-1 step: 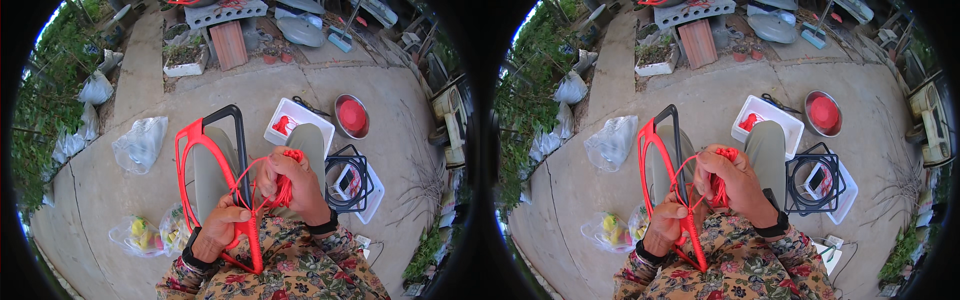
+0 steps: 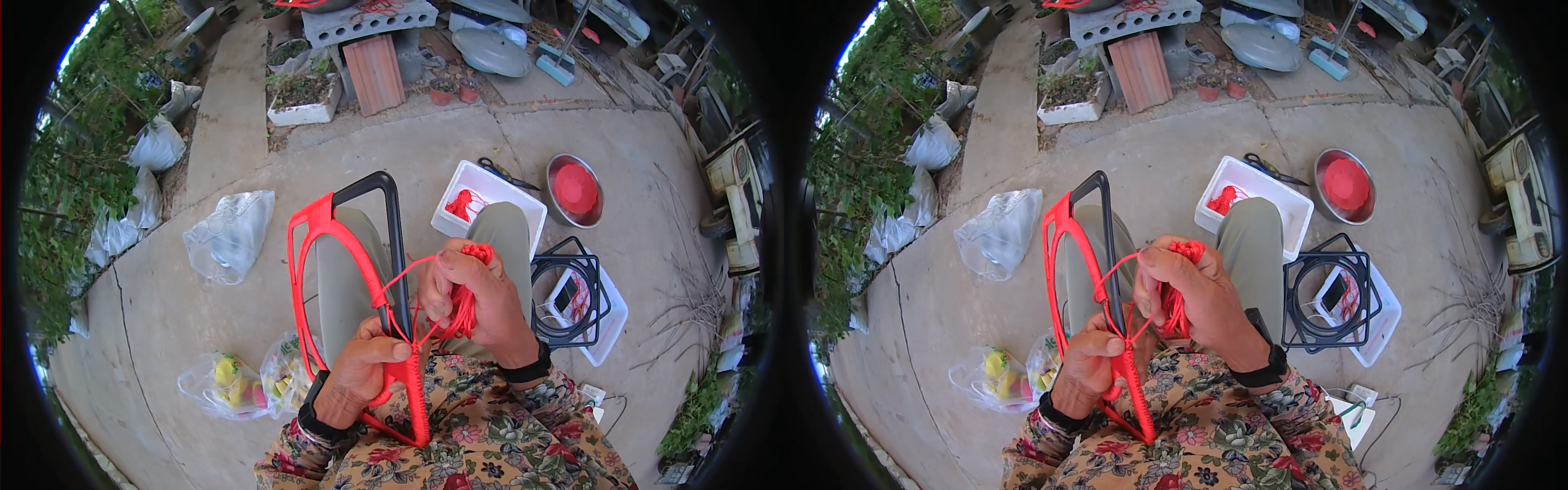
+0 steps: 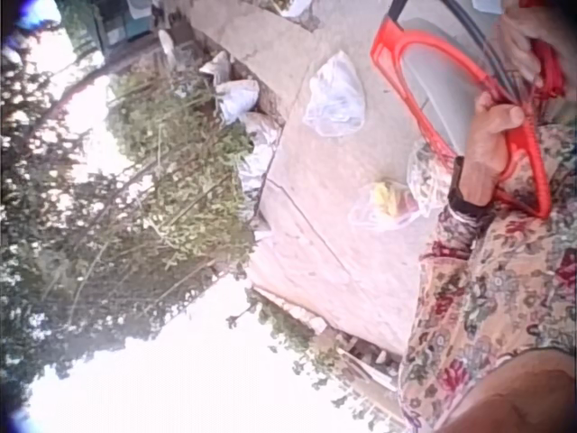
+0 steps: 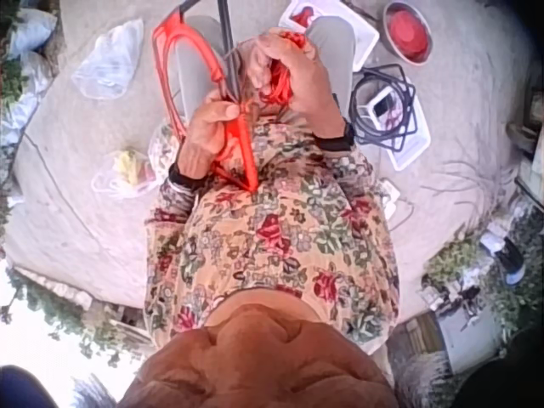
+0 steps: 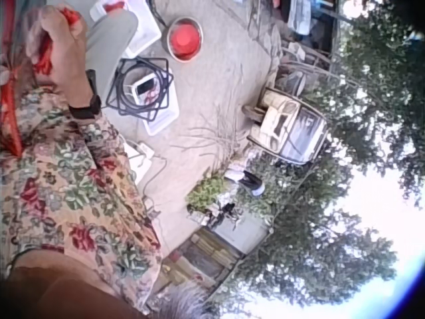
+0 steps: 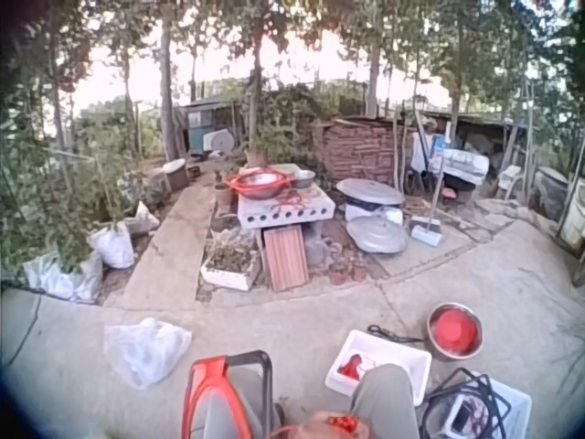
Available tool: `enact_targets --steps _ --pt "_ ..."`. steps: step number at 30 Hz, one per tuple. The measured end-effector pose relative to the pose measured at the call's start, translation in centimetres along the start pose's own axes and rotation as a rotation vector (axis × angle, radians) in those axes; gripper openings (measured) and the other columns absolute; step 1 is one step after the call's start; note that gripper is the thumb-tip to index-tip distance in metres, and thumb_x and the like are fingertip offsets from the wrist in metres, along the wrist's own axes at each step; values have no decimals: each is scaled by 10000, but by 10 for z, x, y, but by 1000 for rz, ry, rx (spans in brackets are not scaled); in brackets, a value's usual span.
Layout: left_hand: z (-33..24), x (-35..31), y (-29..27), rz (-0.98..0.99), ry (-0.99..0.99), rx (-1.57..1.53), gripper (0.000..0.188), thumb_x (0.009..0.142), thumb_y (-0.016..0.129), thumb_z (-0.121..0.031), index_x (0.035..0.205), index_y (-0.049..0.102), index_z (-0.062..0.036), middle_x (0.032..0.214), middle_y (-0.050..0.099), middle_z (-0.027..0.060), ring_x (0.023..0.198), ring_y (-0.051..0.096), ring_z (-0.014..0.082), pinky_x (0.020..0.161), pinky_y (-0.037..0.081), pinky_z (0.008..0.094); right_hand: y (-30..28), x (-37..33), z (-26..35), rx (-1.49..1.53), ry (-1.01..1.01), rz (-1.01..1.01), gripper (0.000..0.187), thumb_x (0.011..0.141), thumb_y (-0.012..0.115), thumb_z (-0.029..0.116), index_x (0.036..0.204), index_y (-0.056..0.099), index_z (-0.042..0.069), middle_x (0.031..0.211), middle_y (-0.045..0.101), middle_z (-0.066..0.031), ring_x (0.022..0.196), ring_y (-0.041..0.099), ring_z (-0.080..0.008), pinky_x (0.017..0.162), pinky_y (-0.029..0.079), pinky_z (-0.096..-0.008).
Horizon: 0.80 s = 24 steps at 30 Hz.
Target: The recorder is winding red string onto a red plastic frame, possibly for furniture assembly or craft.
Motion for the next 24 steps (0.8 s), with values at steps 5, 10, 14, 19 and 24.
enact_targets --steps 5,10,14,19,24 --pt "1 -1 -3 -4 2 -57 360 722 718 -41 1053 592 23 876 657 117 756 637 192 725 518 314 -1 0 -2 -53 -2 -50 284 957 497 200 720 512 45 597 540 -61 491 483 -112 449 382 -236" --pt "3 1 9 -177 66 93 345 723 700 -161 954 546 43 674 569 133 532 546 239 442 451 321 -5 3 -4 -65 60 -60 277 950 465 189 704 472 62 568 511 -85 483 478 -154 460 394 -266" --pt "1 1 1 67 1 25 310 753 699 -142 965 573 47 713 587 132 531 546 211 429 431 300 2 8 1 -77 20 -13 281 953 509 219 724 540 59 595 542 -45 477 474 -101 445 378 -231" --pt "1 -4 0 135 38 -14 317 781 709 -141 997 594 61 748 611 123 540 554 181 438 418 271 9 11 4 -155 25 -13 271 942 531 219 720 552 65 605 547 -32 481 469 -82 447 371 -222" --pt "-2 -7 5 118 89 9 291 784 710 -157 947 584 47 758 592 123 618 563 204 537 449 288 9 10 1 -205 20 -8 291 944 482 178 680 489 56 568 523 -74 469 454 -115 455 366 -254"
Point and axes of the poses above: each hand's wrist, its own x-axis towards the middle knuckle, its own y-axis out of the palm, z = x × y, the point moved 2 cm from there along x, towards the middle knuckle
